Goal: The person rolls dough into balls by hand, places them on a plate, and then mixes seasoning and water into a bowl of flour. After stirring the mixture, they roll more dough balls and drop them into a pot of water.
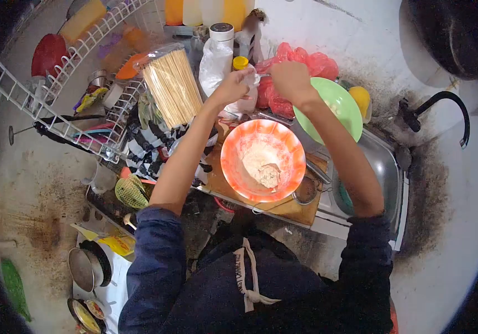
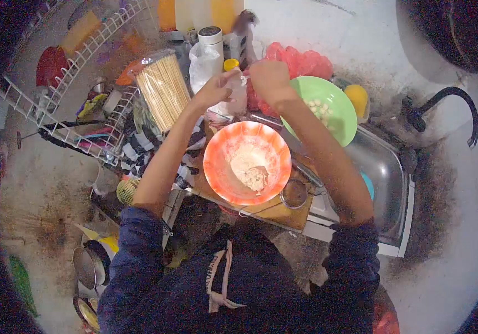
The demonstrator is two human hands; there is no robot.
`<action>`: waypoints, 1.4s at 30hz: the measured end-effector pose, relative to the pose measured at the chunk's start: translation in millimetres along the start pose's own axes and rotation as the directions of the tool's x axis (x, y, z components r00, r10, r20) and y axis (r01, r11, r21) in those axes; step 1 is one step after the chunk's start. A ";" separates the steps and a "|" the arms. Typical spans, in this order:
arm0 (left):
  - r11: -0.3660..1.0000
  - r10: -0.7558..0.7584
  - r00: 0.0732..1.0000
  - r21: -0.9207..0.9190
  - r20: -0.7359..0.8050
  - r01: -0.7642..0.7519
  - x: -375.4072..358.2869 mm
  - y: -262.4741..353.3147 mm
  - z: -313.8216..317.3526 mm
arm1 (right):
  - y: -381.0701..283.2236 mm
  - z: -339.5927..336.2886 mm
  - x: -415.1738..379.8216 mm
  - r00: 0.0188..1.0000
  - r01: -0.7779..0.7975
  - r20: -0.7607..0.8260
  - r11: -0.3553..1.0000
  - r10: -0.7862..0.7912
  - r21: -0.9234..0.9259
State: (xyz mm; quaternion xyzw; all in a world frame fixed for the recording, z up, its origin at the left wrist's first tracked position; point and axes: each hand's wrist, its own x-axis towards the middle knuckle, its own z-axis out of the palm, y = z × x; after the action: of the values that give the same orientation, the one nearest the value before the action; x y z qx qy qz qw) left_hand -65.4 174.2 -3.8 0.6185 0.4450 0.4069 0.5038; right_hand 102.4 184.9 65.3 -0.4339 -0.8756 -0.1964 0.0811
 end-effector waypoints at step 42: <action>0.895 0.419 0.889 0.246 -0.184 -0.371 9.0 -66.7 -0.3 | 35.0 65.1 34.3 0.867 -0.332 0.479 0.876 0.138 0.349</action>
State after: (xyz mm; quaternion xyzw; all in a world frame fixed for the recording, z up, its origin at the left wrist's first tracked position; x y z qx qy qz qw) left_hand -72.6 189.3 -69.0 0.6928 0.4043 0.5231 0.2881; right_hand 111.1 256.0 26.3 -0.5448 -0.8311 0.1115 -0.0032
